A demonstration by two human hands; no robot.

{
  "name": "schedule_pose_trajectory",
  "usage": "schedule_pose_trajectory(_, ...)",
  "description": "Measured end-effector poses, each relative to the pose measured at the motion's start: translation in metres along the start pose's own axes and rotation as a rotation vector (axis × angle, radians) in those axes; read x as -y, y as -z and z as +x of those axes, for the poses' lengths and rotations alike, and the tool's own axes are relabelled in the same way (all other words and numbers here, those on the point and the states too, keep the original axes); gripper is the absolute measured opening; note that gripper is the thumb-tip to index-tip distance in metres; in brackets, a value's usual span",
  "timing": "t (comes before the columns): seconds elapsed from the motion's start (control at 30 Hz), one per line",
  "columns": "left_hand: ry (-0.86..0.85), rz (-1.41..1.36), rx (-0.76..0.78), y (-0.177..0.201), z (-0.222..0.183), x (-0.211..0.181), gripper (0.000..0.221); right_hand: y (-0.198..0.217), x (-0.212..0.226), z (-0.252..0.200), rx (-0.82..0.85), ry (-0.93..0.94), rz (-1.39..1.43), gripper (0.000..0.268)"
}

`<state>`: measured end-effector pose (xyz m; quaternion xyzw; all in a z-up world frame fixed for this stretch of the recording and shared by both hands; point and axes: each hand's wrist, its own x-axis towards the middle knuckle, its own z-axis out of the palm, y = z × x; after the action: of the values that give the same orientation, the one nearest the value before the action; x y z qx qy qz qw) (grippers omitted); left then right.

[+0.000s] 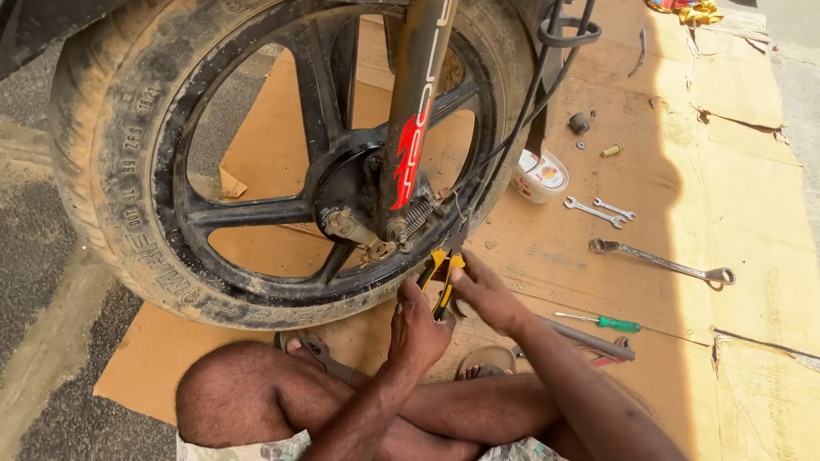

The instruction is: The person sits on cardboard on the ground beside a scooter's front wheel and works on the brake assembly at the wheel hub using pliers. They grip and turn parts around the brake area, reposition the pliers repeatedly, and at times hold a screwdriver while continuing to work on the hub components.

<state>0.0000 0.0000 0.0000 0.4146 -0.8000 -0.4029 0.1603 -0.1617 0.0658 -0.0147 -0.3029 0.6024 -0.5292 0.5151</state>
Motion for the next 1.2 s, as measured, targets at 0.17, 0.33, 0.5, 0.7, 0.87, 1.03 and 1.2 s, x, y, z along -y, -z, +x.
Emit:
schedule_pose_trajectory(0.17,-0.026,-0.093,-0.005,0.008,-0.007,0.001,0.069,-0.056,-0.001,-0.012,-0.028,0.176,0.335,0.055)
schedule_pose_trajectory(0.33,-0.161,-0.200,0.042,0.020,-0.013,-0.010,0.066,-0.056,-0.017,-0.023,-0.102,0.296,0.288,0.045)
schedule_pose_trajectory(0.5,-0.179,0.388,0.380,0.082,0.011,-0.067,0.054,-0.037,-0.034,-0.024,-0.237,0.166,0.280,0.035)
schedule_pose_trajectory(0.7,-0.421,0.656,0.335,0.114,0.061,-0.144,0.030,-0.040,-0.003,-0.039,-0.108,0.141,0.615,0.039)
schedule_pose_trajectory(0.87,-0.634,0.951,0.337,0.109,0.094,-0.166,0.020,-0.035,0.001,-0.048,-0.091,0.133,0.673,0.044)
schedule_pose_trajectory(1.03,-1.113,1.076,0.064,0.104,0.129,-0.154,0.010,-0.037,0.013,-0.061,-0.024,0.141,0.772,0.044)
schedule_pose_trajectory(1.2,-0.924,1.181,0.234,0.094,0.134,-0.145,0.011,-0.038,0.032,-0.073,0.040,0.085,0.903,0.049)
